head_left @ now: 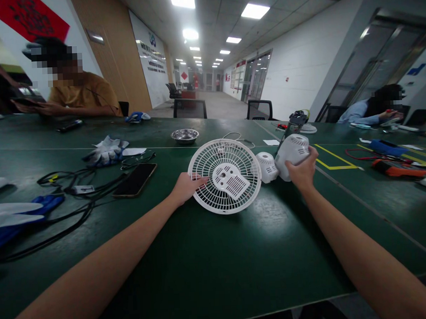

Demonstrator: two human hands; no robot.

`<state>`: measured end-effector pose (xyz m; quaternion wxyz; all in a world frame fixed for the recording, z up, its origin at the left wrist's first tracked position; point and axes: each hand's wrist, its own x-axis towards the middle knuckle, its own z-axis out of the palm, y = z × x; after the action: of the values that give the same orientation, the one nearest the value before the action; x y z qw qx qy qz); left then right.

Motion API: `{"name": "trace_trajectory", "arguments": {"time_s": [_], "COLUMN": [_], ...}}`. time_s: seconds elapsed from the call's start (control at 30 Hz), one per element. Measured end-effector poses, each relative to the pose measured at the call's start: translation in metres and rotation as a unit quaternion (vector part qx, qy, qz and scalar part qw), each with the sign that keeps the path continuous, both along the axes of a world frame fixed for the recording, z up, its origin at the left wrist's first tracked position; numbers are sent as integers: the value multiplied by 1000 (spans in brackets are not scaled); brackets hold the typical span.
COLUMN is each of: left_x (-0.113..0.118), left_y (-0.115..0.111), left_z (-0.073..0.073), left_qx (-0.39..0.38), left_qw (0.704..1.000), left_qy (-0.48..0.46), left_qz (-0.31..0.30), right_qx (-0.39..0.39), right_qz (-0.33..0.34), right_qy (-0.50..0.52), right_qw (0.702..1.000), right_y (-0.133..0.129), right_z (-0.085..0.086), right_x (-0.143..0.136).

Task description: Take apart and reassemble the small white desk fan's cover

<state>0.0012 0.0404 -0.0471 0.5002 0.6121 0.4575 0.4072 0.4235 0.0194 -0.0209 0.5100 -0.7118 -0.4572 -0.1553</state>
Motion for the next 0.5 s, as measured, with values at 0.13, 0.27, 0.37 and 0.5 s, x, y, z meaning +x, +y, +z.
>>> {"name": "trace_trajectory", "arguments": {"time_s": [0.13,0.27,0.37,0.5], "left_x": [0,0,0,0], "left_y": [-2,-3,-3,-2], "left_z": [2,3,3,4], "left_qx": [-5,-5,-8,-5], "left_qw": [1000,1000,1000,1000], "left_qy": [3,3,4,0], "left_qz": [-3,-1,4,4], "right_qx": [-17,-45,-36,34], "right_qz": [34,17,-10,-48], "right_qy": [64,113,156,171], "right_qw": [997,992,987,983], "right_y": [6,9,13,17], "right_z": [-10,-16,-22,-20], "right_x": [9,13,15,15]}}
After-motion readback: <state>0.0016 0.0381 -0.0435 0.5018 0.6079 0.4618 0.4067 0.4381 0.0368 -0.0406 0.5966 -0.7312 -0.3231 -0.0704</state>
